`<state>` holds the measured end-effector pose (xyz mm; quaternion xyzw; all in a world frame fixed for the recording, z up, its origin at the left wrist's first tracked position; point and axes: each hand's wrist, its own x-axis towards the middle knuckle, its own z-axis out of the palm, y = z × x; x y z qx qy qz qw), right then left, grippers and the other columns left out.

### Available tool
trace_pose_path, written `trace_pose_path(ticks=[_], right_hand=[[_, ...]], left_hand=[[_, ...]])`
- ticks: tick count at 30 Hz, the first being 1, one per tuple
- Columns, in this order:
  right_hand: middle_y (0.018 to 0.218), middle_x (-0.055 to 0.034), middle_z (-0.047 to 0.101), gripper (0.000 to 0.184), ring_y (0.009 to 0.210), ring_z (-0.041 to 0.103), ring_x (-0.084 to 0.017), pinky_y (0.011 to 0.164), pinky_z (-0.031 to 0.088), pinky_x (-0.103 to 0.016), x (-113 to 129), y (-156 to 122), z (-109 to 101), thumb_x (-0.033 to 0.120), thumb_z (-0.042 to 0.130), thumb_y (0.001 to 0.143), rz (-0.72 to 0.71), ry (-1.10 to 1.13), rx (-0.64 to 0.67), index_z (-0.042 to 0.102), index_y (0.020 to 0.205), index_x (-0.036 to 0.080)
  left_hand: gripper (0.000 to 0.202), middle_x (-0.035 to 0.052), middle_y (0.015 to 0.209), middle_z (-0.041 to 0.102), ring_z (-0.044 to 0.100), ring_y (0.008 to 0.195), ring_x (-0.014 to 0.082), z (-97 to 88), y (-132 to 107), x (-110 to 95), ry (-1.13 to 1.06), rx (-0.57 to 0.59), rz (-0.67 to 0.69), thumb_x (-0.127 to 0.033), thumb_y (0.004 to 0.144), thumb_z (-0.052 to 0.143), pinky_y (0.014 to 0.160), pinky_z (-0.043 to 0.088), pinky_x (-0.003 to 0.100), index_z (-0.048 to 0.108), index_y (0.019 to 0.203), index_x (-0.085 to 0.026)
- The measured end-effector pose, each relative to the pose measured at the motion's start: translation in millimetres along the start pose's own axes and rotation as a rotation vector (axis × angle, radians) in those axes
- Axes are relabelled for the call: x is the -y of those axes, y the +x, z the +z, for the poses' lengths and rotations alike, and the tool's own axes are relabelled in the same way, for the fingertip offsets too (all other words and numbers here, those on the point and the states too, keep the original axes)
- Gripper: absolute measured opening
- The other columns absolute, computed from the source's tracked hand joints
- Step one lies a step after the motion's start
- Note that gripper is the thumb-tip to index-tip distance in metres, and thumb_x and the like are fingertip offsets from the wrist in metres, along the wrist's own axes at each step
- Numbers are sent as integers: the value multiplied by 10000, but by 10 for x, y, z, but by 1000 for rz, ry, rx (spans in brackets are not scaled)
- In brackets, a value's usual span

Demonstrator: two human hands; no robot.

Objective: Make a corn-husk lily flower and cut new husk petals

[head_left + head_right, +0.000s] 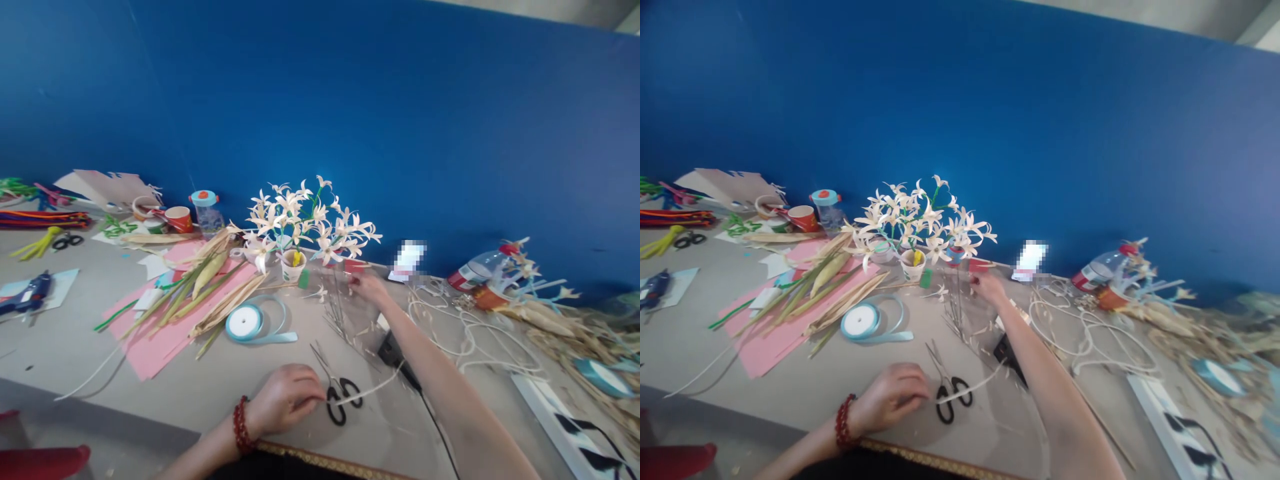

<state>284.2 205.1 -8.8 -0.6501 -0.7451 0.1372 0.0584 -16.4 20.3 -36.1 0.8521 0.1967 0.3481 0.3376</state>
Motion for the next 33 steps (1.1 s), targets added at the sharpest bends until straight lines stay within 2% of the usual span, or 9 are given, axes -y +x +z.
trace_pose_path(ticks=[6, 11, 14, 17, 19, 26, 33], right_hand=[[945, -45, 731, 194, 842, 695, -178, 773, 548, -295, 421, -47, -13, 264, 544, 965, -147, 129, -58, 660, 1065, 145], [875, -17, 747, 117, 815, 696, -162, 749, 520, -251, 804, 35, 69, 232, 602, 914, -283, 128, -68, 699, 952, 178], [946, -35, 725, 115, 874, 679, -172, 805, 535, -308, 949, 114, 146, 240, 608, 933, -333, 59, -53, 693, 968, 172], [1145, -74, 662, 224, 976, 657, -204, 852, 555, -406, 1031, 191, 216, 309, 599, 960, -351, -26, -37, 639, 1129, 167], [1218, -87, 627, 282, 1012, 648, -218, 859, 558, -428, 1060, 229, 254, 322, 594, 964, -344, -78, -34, 603, 1203, 172], [1245, -91, 616, 291, 1052, 635, -232, 889, 545, -446, 1090, 235, 327, 317, 599, 960, -339, -191, -24, 600, 1216, 176], [1233, -89, 621, 295, 1034, 642, -228, 875, 551, -438, 1131, 226, 332, 319, 600, 960, -365, -178, 47, 598, 1216, 173]], left_hand=[[181, 73, 842, 701, 635, 791, 182, -4, -10, -5, 26, 17, 7, -182, 911, 479, 722, 478, 277, 653, 949, -211], [163, 68, 818, 701, 625, 767, 173, 18, -14, 22, 40, -14, 37, -178, 912, 484, 706, 467, 265, 645, 927, -195], [167, 67, 808, 700, 623, 760, 174, 21, -14, 33, 45, -22, 26, -171, 905, 483, 706, 466, 267, 646, 935, -192], [171, 68, 814, 707, 633, 765, 178, 20, -18, 28, 40, -22, 16, -164, 893, 489, 706, 470, 267, 651, 939, -193], [170, 69, 832, 715, 642, 777, 179, 18, -19, 20, 30, -17, 20, -165, 891, 490, 718, 475, 267, 651, 942, -195], [180, 72, 829, 715, 649, 780, 184, 10, -8, 12, 42, -12, 19, -174, 898, 475, 728, 478, 270, 647, 942, -200], [166, 69, 823, 715, 646, 773, 180, 20, -18, 13, 51, -7, 6, -174, 900, 484, 728, 468, 268, 646, 923, -201]])
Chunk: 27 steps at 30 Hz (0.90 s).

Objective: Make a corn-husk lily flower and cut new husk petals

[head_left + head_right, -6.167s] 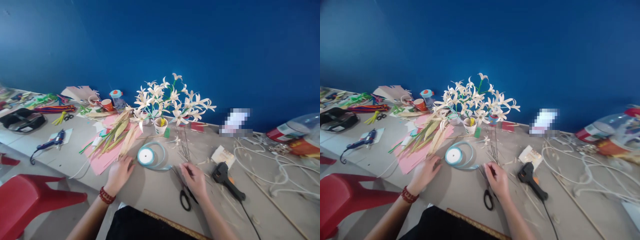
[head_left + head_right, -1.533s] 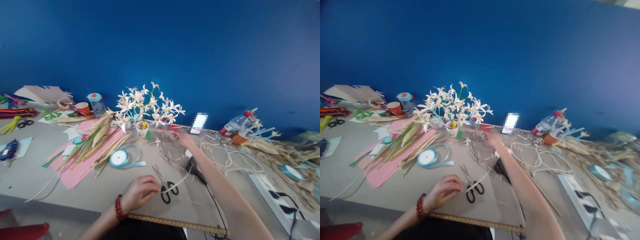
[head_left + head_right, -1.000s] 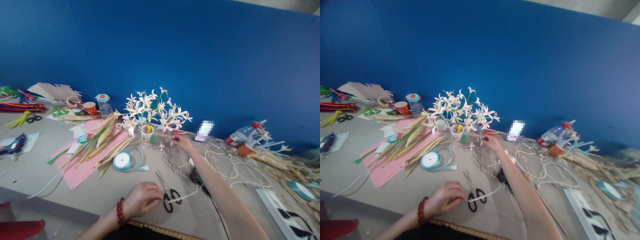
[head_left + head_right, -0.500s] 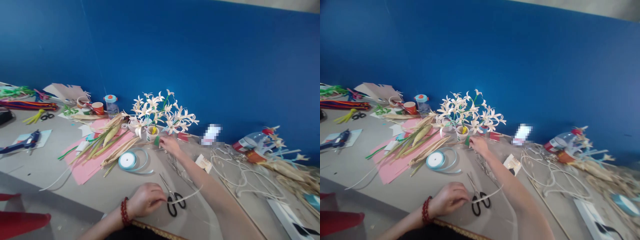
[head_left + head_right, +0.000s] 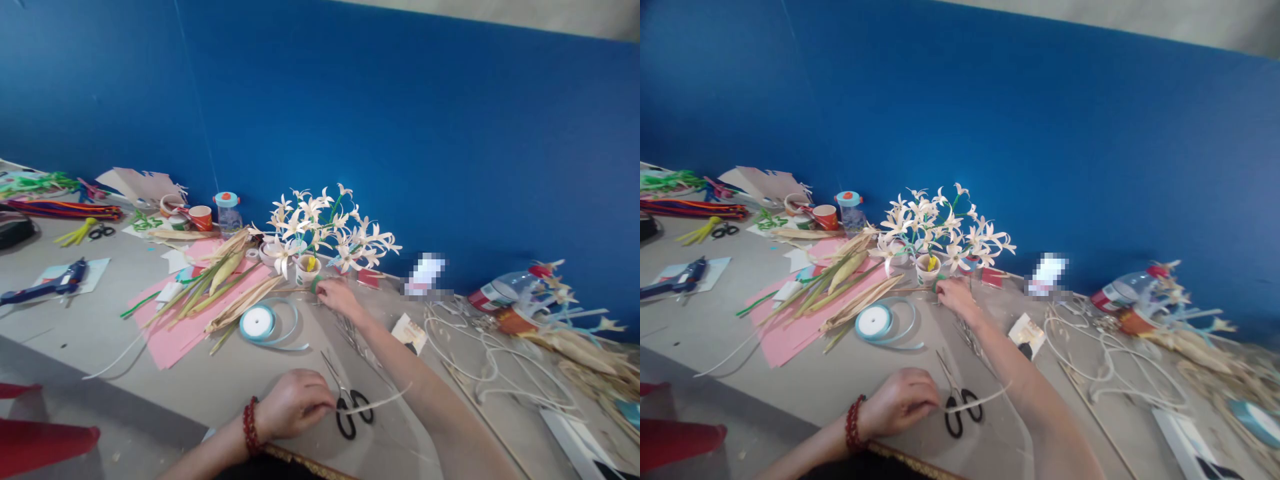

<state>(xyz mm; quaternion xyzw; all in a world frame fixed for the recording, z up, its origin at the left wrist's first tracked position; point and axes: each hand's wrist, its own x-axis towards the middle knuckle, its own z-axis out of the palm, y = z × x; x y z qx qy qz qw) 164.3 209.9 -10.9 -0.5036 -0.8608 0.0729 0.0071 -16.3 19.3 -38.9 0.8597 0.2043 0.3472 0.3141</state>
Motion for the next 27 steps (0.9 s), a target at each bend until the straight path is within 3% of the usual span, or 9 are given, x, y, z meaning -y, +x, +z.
trace_pose_path(ticks=[9, 12, 16, 20, 23, 26, 27], right_hand=[[1133, -72, 669, 235, 945, 667, -197, 828, 565, -396, -4, -14, -8, 323, 596, 962, -39, 135, 16, 639, 1133, 168], [1031, -46, 735, 153, 930, 686, -205, 853, 542, -365, -39, -61, -79, 289, 610, 936, -46, 189, -66, 707, 1025, 210], [1067, -51, 753, 167, 1027, 671, -235, 942, 489, -366, -104, -198, -217, 255, 599, 907, -36, 255, -237, 731, 1010, 242], [1097, -84, 742, 186, 1078, 645, -263, 981, 462, -407, -144, -516, -367, 263, 566, 902, 46, 319, -403, 723, 991, 219], [1095, -106, 734, 219, 1061, 645, -287, 957, 471, -433, -80, -917, -427, 309, 540, 912, 135, 368, -479, 713, 995, 204], [972, -78, 753, 244, 836, 697, -241, 759, 537, -350, 143, -1372, -373, 363, 524, 931, 209, 480, -438, 711, 971, 211], [922, -65, 756, 235, 803, 695, -230, 723, 534, -328, 254, -1508, -329, 375, 547, 921, 237, 613, -388, 714, 958, 215]], left_hand=[[181, 67, 791, 709, 641, 749, 176, -19, 27, -19, 27, 0, 15, -181, 913, 465, 707, 467, 268, 645, 902, -196], [182, 69, 783, 706, 638, 743, 175, -20, 26, -15, 21, 2, 18, -182, 916, 462, 704, 469, 268, 643, 901, -196], [185, 76, 806, 707, 635, 769, 177, -25, 9, -16, -19, -16, -4, -182, 919, 468, 723, 474, 267, 653, 926, -197], [166, 77, 820, 708, 632, 781, 174, -44, -10, -27, -143, -64, -98, -197, 913, 509, 733, 477, 259, 674, 916, -185], [166, 67, 765, 692, 624, 722, 159, -69, -9, -19, -297, -166, -301, -264, 907, 567, 700, 477, 249, 668, 824, -162], [219, 52, 720, 669, 603, 669, 146, -87, 4, -1, -520, -264, -503, -343, 892, 608, 651, 473, 242, 634, 792, -150], [229, 45, 712, 661, 594, 657, 141, -90, 12, 0, -602, -282, -547, -362, 884, 620, 638, 471, 238, 624, 800, -149]])
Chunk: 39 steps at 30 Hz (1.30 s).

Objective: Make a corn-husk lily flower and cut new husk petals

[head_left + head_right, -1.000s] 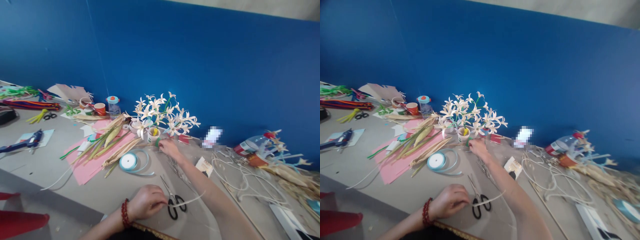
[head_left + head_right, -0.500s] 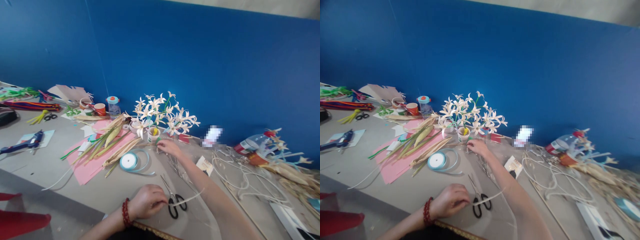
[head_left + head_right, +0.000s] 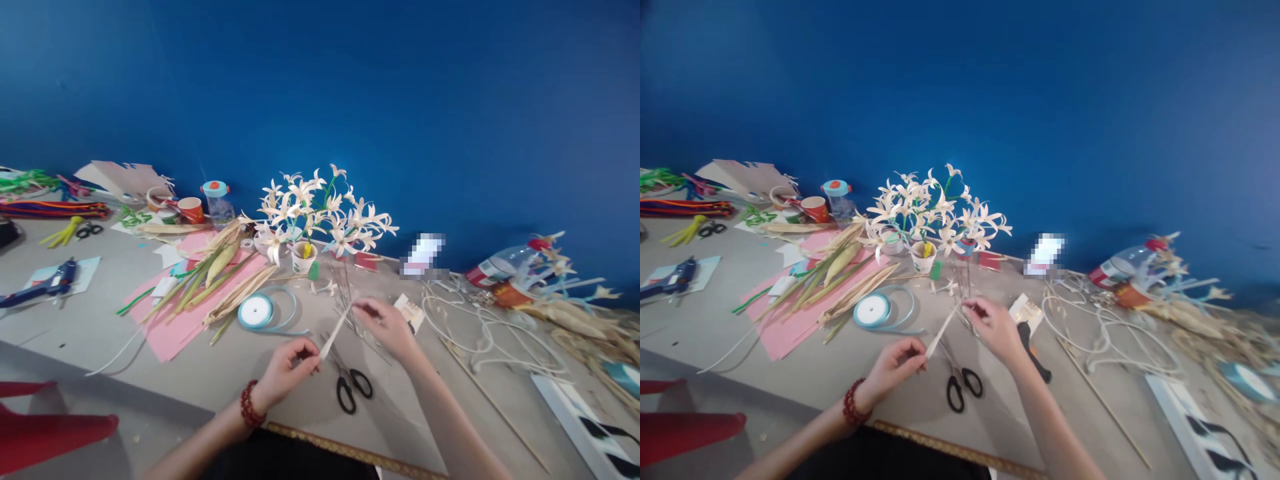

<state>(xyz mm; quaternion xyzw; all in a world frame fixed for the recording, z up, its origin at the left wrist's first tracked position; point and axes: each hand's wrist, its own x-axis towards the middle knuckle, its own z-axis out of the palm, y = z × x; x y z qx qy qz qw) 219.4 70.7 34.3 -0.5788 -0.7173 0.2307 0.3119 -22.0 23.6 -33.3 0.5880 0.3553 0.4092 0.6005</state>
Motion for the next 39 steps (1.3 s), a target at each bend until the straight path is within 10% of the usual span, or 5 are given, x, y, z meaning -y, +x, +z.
trace_pose_path(ticks=[4, 15, 22, 28, 39], right_hand=[[843, -37, 725, 192, 753, 657, -189, 678, 503, -278, 228, -534, 288, 370, 628, 878, 132, 395, 181, 695, 949, 205], [636, 29, 515, 264, 575, 454, -119, 535, 357, -226, 384, -816, 631, 419, 632, 858, 251, 677, 49, 568, 731, 196], [661, 10, 531, 289, 594, 503, -143, 563, 397, -252, 300, -1000, 538, 405, 495, 963, 195, 390, 40, 551, 757, 210], [956, -54, 644, 103, 720, 637, -212, 625, 473, -307, 24, -1353, 573, 343, 575, 887, 227, -186, 41, 589, 930, 250], [755, -53, 698, 67, 653, 666, -250, 555, 439, -310, -82, -1501, 434, 323, 589, 816, 364, -230, 28, 615, 835, 265]], left_hand=[[248, 18, 691, 635, 567, 642, 125, 43, 9, -65, -147, 10, -106, -385, 859, 656, 644, 456, 236, 606, 805, -147], [246, 25, 746, 625, 564, 725, 140, 9, 41, -281, -79, 177, -98, -371, 903, 602, 702, 433, 251, 636, 826, -139], [241, 3, 701, 608, 545, 636, 106, 25, 35, -358, -190, 252, -165, -346, 831, 703, 638, 428, 232, 570, 795, -148], [249, 33, 720, 667, 615, 646, 128, -36, -23, -348, -328, 92, -158, -334, 802, 742, 649, 500, 261, 576, 782, -149], [193, 41, 754, 670, 595, 699, 143, -16, 17, -324, -300, -121, -92, -307, 852, 686, 699, 491, 272, 600, 775, -153]])
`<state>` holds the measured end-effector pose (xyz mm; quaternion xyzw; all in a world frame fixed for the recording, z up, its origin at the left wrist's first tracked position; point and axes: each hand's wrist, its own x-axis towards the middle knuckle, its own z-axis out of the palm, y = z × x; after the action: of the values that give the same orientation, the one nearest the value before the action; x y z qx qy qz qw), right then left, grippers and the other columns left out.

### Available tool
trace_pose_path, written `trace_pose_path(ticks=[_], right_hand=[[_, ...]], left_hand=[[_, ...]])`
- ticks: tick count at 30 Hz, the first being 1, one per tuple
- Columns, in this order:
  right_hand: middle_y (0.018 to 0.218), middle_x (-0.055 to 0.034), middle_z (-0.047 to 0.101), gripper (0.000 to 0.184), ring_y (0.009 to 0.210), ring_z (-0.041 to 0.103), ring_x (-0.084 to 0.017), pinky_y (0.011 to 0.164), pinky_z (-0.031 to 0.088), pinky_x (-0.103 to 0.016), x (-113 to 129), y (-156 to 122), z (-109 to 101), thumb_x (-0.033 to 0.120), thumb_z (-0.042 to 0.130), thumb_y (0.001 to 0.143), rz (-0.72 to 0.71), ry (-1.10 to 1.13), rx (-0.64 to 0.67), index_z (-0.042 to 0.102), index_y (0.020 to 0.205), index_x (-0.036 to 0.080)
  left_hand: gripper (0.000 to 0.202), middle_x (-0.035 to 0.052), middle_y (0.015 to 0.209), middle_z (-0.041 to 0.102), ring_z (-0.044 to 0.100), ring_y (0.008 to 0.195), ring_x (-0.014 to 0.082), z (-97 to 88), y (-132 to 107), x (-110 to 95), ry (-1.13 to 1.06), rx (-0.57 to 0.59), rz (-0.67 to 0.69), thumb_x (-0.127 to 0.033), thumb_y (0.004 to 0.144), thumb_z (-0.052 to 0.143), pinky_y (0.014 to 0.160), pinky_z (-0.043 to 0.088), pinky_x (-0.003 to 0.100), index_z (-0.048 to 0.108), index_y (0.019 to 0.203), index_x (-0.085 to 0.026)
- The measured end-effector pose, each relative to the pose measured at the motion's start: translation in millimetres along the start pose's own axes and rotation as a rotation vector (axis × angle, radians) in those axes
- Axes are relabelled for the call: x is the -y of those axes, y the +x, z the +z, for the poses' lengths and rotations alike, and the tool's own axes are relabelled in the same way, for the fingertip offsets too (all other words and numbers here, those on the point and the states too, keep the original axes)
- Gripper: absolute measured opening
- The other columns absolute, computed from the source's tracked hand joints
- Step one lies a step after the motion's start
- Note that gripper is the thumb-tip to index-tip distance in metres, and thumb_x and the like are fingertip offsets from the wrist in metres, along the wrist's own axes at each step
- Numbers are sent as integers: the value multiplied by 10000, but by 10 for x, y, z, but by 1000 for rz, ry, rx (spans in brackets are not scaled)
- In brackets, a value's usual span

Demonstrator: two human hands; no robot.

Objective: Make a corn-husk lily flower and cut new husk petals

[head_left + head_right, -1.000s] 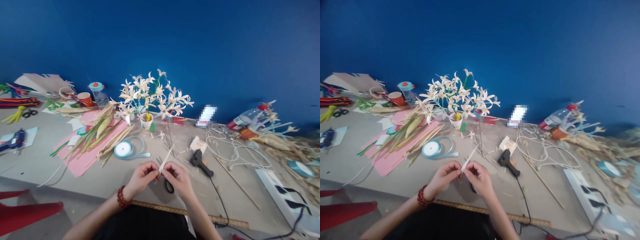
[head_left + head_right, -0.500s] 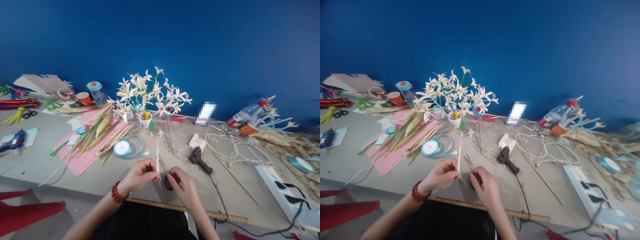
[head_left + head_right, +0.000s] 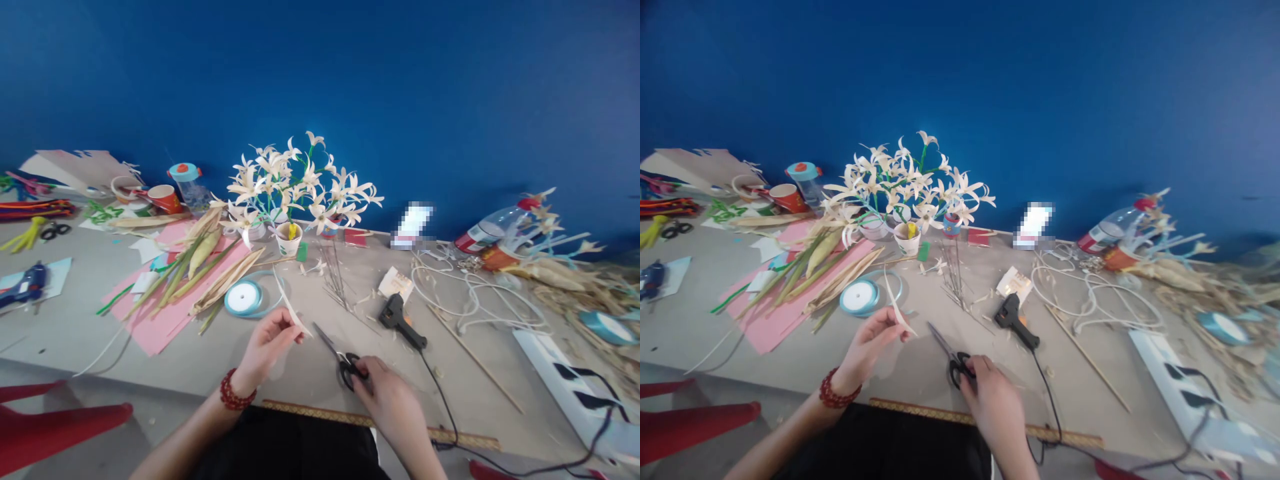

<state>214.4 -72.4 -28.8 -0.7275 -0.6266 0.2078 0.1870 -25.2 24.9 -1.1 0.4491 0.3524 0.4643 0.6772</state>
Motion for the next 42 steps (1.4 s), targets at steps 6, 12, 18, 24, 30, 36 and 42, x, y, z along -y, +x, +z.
trace_pose_path(ticks=[6, 12, 18, 24, 30, 36, 42], right_hand=[[788, -53, 699, 344, 564, 625, -189, 516, 480, -294, -12, 17, -33, 575, 589, 841, 136, 853, 270, 581, 895, 236], [665, 9, 593, 456, 477, 465, -108, 463, 408, -233, 207, -73, 136, 617, 741, 709, 98, 1108, 315, 553, 836, 222], [646, 9, 560, 511, 521, 422, -109, 448, 359, -214, 361, -45, 230, 679, 722, 685, 40, 1007, 308, 539, 775, 211], [656, 16, 570, 542, 477, 419, -91, 430, 356, -211, 495, 29, 182, 714, 707, 682, 32, 1084, 298, 527, 785, 213], [652, 13, 600, 531, 437, 435, -70, 420, 358, -190, 506, 46, 178, 688, 703, 713, 39, 1185, 318, 524, 831, 202], [632, 17, 589, 515, 452, 423, -66, 411, 358, -171, 473, 8, 184, 664, 722, 721, 45, 1190, 289, 519, 804, 198], [602, 29, 583, 501, 423, 393, -52, 394, 326, -161, 409, -20, 203, 655, 708, 746, 21, 1207, 272, 511, 800, 199]], left_hand=[[157, 42, 864, 640, 566, 731, 128, 49, 75, -42, -39, -82, 69, -281, 850, 679, 719, 463, 253, 634, 783, -146], [132, 57, 958, 657, 573, 849, 160, 186, 141, -84, -148, -129, 124, -285, 863, 662, 808, 465, 289, 652, 815, -162], [117, 69, 996, 647, 569, 857, 159, 283, 129, -108, -155, -110, 145, -271, 880, 646, 810, 472, 288, 665, 861, -157], [135, 52, 915, 633, 570, 805, 141, 360, 81, -59, -126, -3, 62, -260, 860, 674, 765, 482, 259, 634, 798, -147], [140, 28, 845, 624, 579, 781, 137, 405, 34, -21, -116, 28, 22, -253, 858, 679, 764, 474, 259, 603, 792, -155], [156, 10, 789, 609, 550, 750, 129, 424, 56, -56, -79, 57, 10, -264, 851, 682, 735, 438, 250, 587, 777, -164], [186, 9, 764, 602, 541, 744, 129, 462, 112, -93, -82, 108, -8, -268, 830, 695, 729, 436, 251, 574, 743, -157]])
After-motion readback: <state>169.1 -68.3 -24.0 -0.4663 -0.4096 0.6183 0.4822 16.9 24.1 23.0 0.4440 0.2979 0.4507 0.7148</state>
